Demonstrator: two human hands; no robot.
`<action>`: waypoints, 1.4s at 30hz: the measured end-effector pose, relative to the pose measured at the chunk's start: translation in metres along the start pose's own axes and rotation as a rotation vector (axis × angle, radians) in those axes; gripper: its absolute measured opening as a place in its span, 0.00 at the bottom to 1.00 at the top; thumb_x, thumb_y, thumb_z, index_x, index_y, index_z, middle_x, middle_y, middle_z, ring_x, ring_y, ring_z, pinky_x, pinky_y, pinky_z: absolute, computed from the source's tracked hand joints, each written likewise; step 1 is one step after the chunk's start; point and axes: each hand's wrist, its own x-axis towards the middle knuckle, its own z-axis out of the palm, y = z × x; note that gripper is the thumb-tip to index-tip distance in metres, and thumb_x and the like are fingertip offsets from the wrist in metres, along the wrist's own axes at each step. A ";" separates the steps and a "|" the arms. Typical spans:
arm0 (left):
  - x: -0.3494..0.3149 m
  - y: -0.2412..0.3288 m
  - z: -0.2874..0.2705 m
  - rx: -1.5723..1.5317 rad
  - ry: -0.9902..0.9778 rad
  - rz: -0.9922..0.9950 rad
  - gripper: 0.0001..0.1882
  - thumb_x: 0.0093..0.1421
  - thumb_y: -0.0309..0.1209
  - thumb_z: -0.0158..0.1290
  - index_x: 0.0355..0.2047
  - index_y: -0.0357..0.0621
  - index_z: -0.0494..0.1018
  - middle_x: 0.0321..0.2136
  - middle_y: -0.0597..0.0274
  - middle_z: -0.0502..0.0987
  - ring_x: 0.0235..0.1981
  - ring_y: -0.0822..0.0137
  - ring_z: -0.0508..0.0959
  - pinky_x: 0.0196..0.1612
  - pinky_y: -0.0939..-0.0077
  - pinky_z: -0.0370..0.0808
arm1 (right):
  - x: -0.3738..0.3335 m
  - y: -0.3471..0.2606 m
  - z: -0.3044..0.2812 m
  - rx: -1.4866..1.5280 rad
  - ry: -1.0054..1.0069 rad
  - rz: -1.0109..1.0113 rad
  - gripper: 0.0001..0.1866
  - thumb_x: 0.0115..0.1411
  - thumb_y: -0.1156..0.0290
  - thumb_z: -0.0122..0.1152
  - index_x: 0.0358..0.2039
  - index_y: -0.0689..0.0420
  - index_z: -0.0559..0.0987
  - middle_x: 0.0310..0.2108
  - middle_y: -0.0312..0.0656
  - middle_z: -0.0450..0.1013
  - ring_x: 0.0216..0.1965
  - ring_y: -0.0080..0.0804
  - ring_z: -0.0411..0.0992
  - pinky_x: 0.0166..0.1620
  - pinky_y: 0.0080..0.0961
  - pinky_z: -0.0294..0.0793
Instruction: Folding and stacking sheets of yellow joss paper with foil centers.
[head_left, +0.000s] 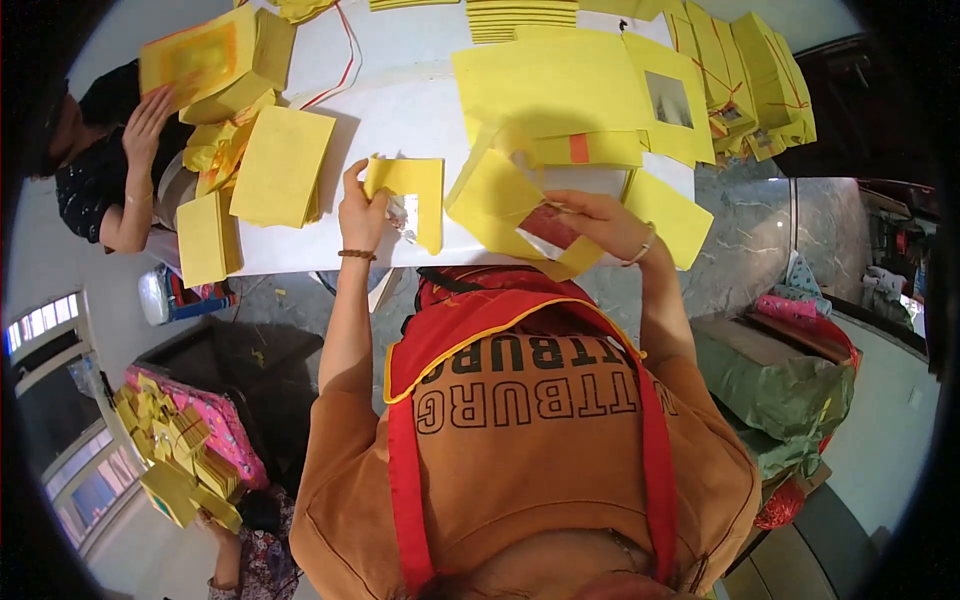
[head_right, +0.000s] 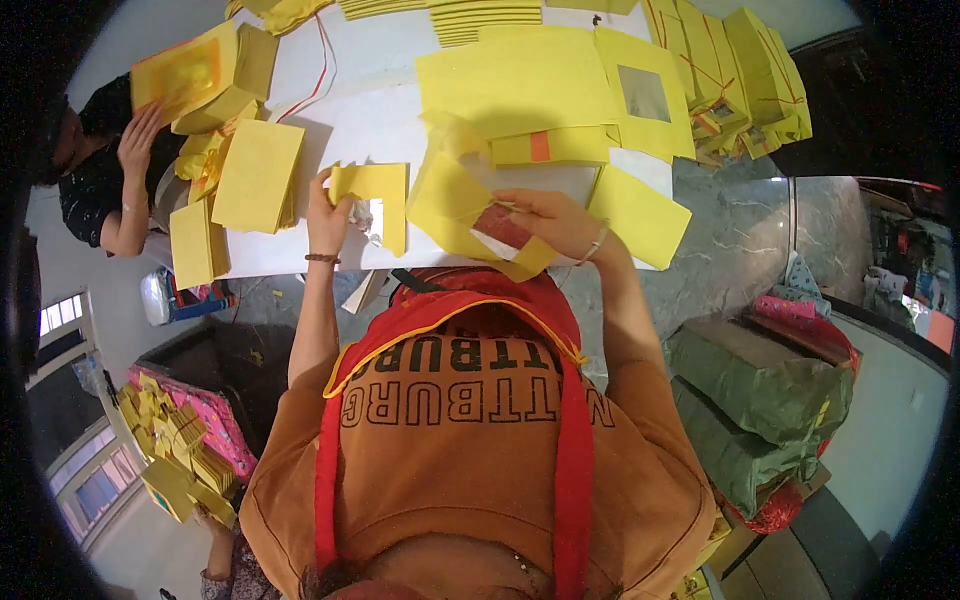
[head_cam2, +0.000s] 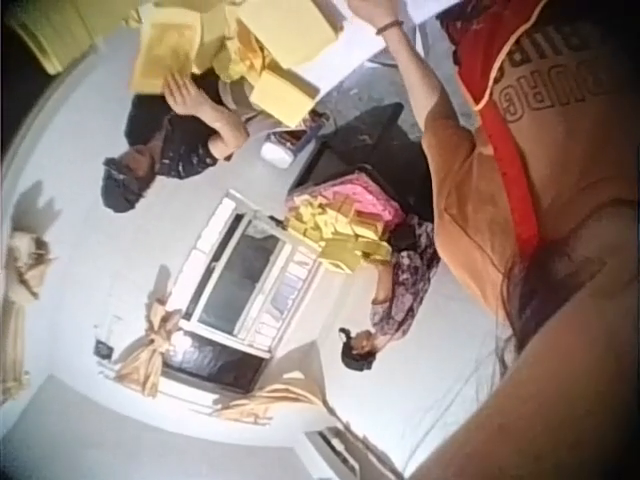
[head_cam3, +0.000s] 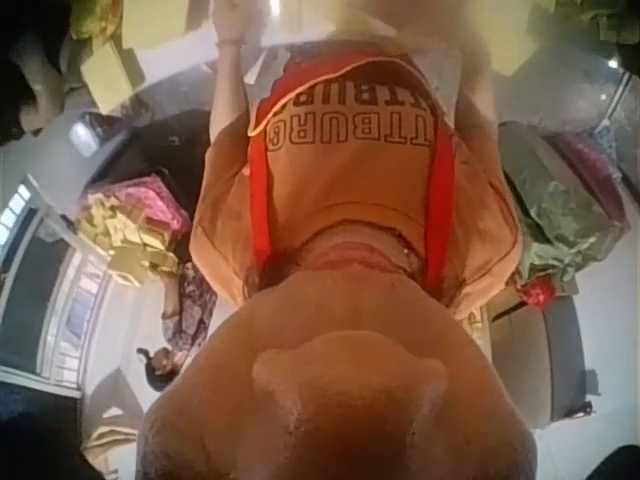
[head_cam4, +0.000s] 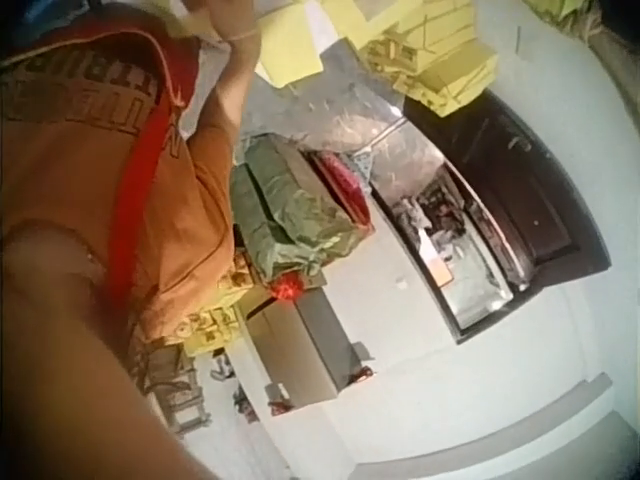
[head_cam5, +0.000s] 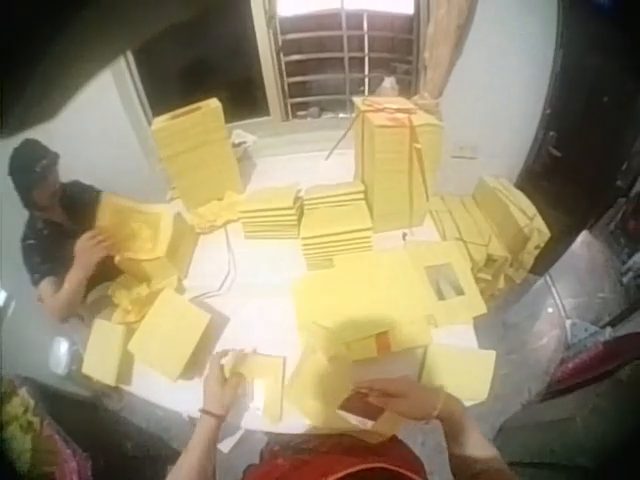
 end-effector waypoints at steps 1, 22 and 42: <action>0.001 0.009 0.003 0.317 -0.015 0.010 0.26 0.46 0.21 0.48 0.49 0.43 0.60 0.30 0.57 0.73 0.29 0.59 0.74 0.31 0.74 0.70 | -0.005 -0.003 -0.003 0.001 0.007 0.000 0.20 0.57 0.72 0.47 0.50 0.61 0.65 0.43 0.42 0.69 0.42 0.26 0.67 0.46 0.20 0.65; -0.002 0.065 0.047 -0.926 -0.096 0.032 0.31 0.52 0.15 0.47 0.55 0.39 0.49 0.45 0.52 0.68 0.44 0.66 0.70 0.46 0.75 0.68 | 0.076 -0.012 0.050 0.638 0.219 -0.220 0.19 0.56 0.74 0.50 0.49 0.59 0.66 0.41 0.35 0.69 0.42 0.18 0.65 0.46 0.17 0.63; 0.046 0.056 -0.011 -1.074 -0.092 0.123 0.27 0.54 0.19 0.46 0.55 0.39 0.53 0.48 0.57 0.66 0.49 0.68 0.66 0.53 0.73 0.63 | 0.074 0.006 -0.101 -1.066 0.836 0.308 0.39 0.35 0.49 0.67 0.49 0.49 0.66 0.43 0.42 0.65 0.44 0.43 0.64 0.41 0.38 0.69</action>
